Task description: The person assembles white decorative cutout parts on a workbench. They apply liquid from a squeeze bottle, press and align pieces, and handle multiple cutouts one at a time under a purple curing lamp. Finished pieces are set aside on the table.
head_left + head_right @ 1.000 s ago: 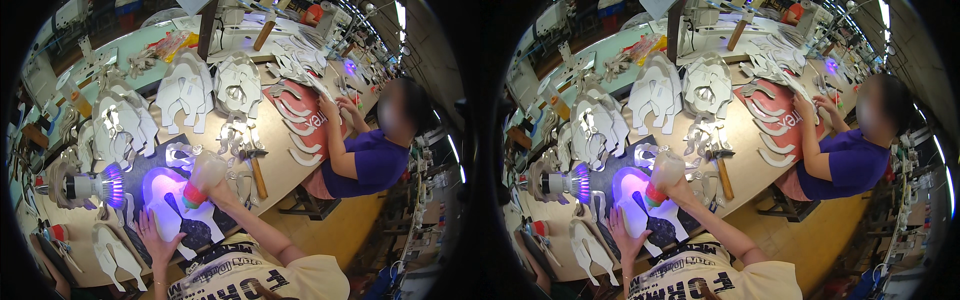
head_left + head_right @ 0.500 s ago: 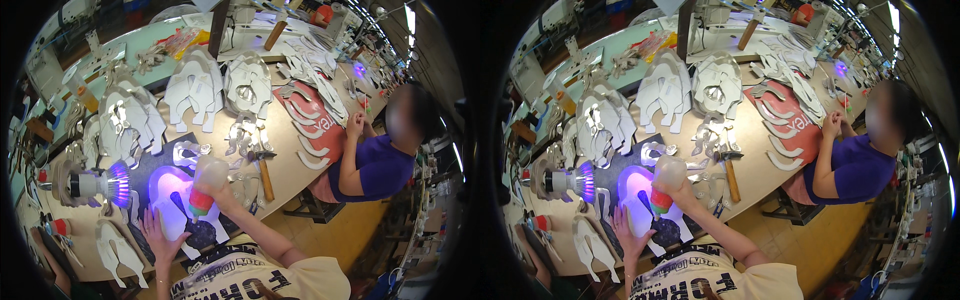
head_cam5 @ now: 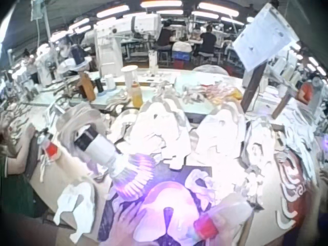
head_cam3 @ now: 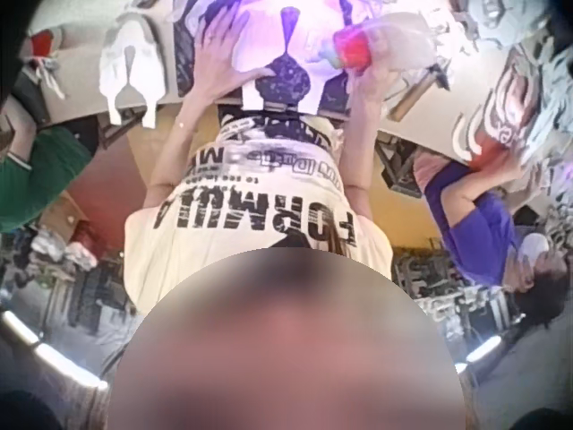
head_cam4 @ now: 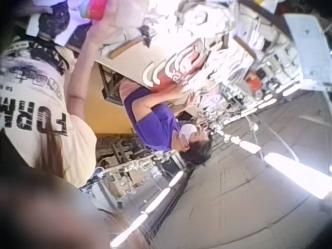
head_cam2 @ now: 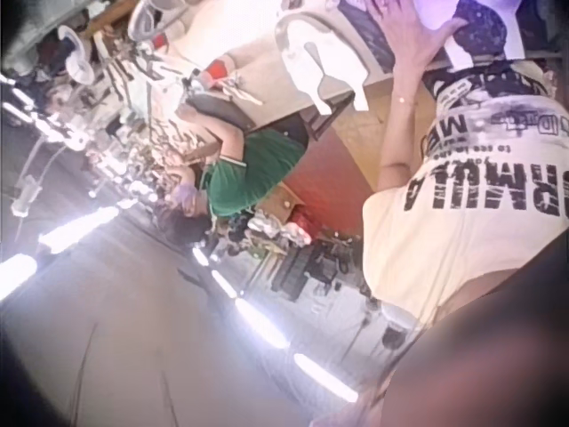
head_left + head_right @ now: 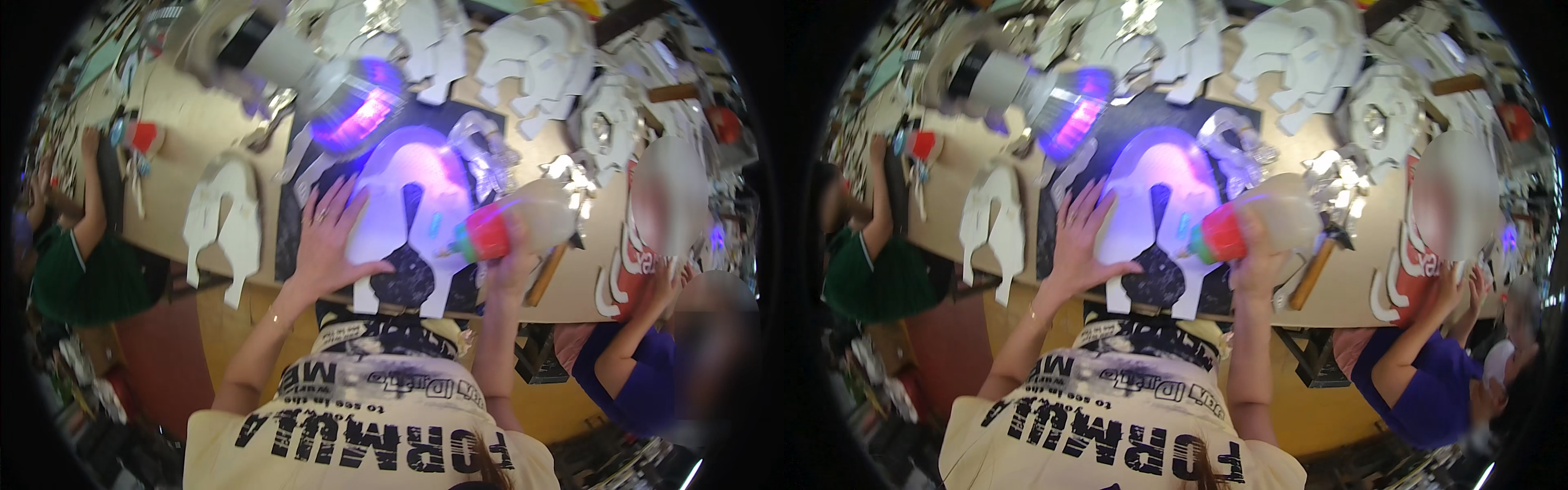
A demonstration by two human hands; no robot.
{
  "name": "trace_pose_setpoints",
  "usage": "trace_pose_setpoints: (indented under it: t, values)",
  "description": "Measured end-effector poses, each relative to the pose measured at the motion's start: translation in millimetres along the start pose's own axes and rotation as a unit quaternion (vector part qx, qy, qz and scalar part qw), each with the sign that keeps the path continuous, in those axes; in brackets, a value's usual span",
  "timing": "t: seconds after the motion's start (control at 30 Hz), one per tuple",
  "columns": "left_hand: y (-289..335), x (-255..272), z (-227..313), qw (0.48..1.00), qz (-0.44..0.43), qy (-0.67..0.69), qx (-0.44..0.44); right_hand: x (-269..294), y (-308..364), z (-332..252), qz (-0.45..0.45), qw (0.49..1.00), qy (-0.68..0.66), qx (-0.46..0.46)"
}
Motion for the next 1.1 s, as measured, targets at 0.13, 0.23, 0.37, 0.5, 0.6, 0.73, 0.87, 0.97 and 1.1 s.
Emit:
trace_pose_setpoints:
  t: [0.13, 0.23, 0.37, 0.5, 0.6, 0.73, 0.87, 0.97, 1.1]
  values:
    - [2, 2, -1, 1.000, 0.005, 0.009, -0.002, -4, 0, -7, -0.028, 0.988, 0.141, 0.055]
    - [2, 3, -2, 1.000, 0.010, 0.020, -0.006, -16, 3, -10, -0.063, 0.967, 0.213, 0.123]
    - [1, 1, -3, 0.999, -0.010, 0.035, 0.002, -36, 9, -14, -0.135, 0.912, 0.359, 0.143]
    - [1, 1, -3, 0.999, 0.000, 0.034, -0.001, -50, 12, -4, -0.231, 0.848, 0.461, 0.123]
    - [2, 0, -4, 0.999, 0.000, 0.032, 0.001, -53, 13, 6, -0.268, 0.815, 0.492, 0.148]
    - [2, -1, -5, 0.999, 0.000, 0.041, 0.002, -45, 15, 2, -0.271, 0.811, 0.495, 0.158]
    - [3, -2, -6, 0.999, -0.009, 0.049, 0.003, -33, 16, -4, -0.273, 0.807, 0.518, 0.075]
    - [3, -3, -6, 0.999, -0.011, 0.046, 0.003, -29, 12, -6, -0.243, 0.886, 0.383, 0.093]
    - [3, -4, -7, 0.999, -0.010, 0.047, 0.003, -15, -9, 1, -0.054, 0.969, 0.219, 0.097]
Point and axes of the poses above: each hand's wrist, its own y-axis away from the middle knuckle, its own x-axis out of the back of the hand, z = x × y, the point moved 5 cm from there along -y, towards the middle knuckle, and after that the axes turned 12 degrees about -z, right-handed, at the moved point
